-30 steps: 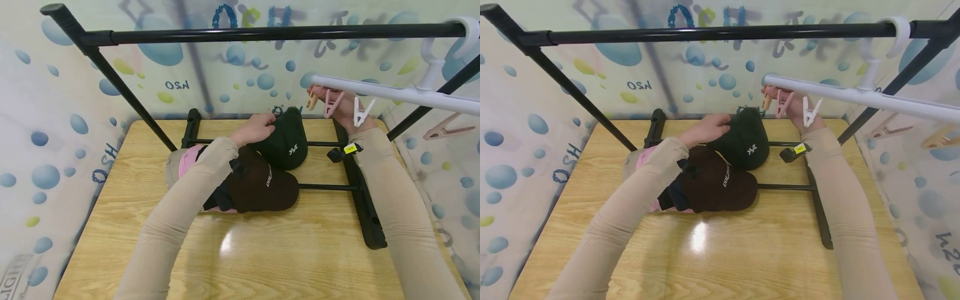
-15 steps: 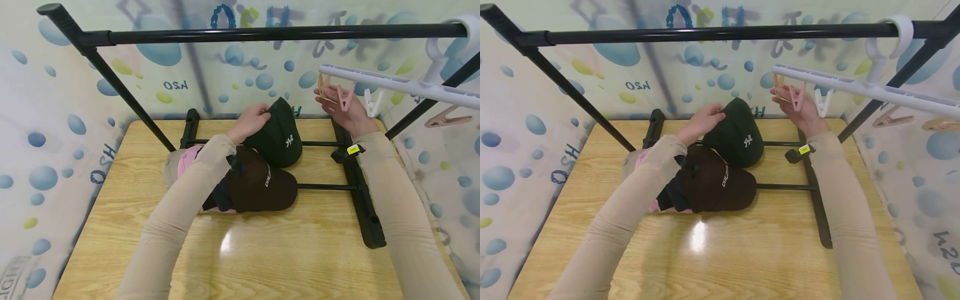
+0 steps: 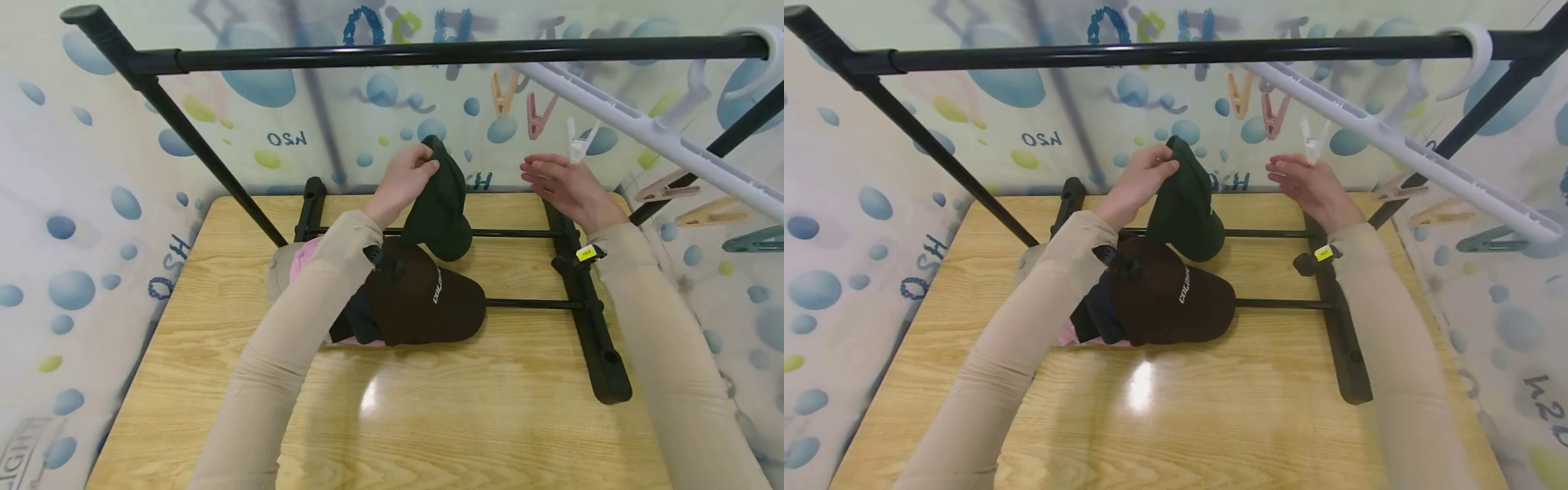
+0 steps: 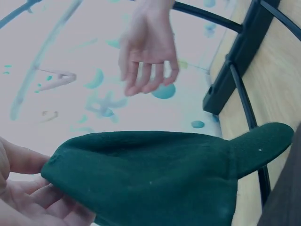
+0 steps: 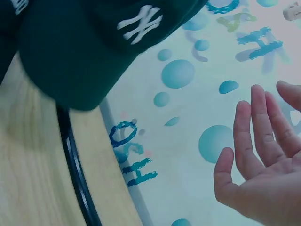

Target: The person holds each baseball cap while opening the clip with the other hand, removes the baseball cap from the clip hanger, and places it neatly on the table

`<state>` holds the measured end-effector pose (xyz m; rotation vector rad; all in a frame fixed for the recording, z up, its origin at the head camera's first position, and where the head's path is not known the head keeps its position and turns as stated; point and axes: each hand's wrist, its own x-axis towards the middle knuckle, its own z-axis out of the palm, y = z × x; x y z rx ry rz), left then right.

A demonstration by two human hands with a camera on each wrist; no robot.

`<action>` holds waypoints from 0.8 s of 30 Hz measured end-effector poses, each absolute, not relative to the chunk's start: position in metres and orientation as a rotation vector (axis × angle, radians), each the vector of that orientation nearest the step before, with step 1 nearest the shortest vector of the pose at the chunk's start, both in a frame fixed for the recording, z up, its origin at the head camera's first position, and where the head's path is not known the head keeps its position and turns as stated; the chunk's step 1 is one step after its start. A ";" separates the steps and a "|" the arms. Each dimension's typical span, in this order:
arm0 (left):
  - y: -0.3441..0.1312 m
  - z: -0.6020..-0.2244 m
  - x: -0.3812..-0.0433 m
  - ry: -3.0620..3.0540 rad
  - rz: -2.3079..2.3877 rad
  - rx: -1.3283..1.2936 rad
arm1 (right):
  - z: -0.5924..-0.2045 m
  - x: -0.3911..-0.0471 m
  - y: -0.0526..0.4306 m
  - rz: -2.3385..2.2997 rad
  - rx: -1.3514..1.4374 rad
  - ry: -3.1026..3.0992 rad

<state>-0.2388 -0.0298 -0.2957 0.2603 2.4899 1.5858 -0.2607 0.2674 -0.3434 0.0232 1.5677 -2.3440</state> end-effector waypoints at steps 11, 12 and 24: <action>-0.029 -0.284 -0.223 2.384 1.663 0.347 | -0.357 -0.240 0.279 -2.123 0.044 1.738; -0.028 -0.284 -0.222 2.375 1.668 0.359 | -0.358 -0.238 0.280 -2.108 0.034 1.758; -0.011 -0.288 -0.202 2.232 1.633 0.423 | -0.364 -0.222 0.292 -2.082 0.041 1.773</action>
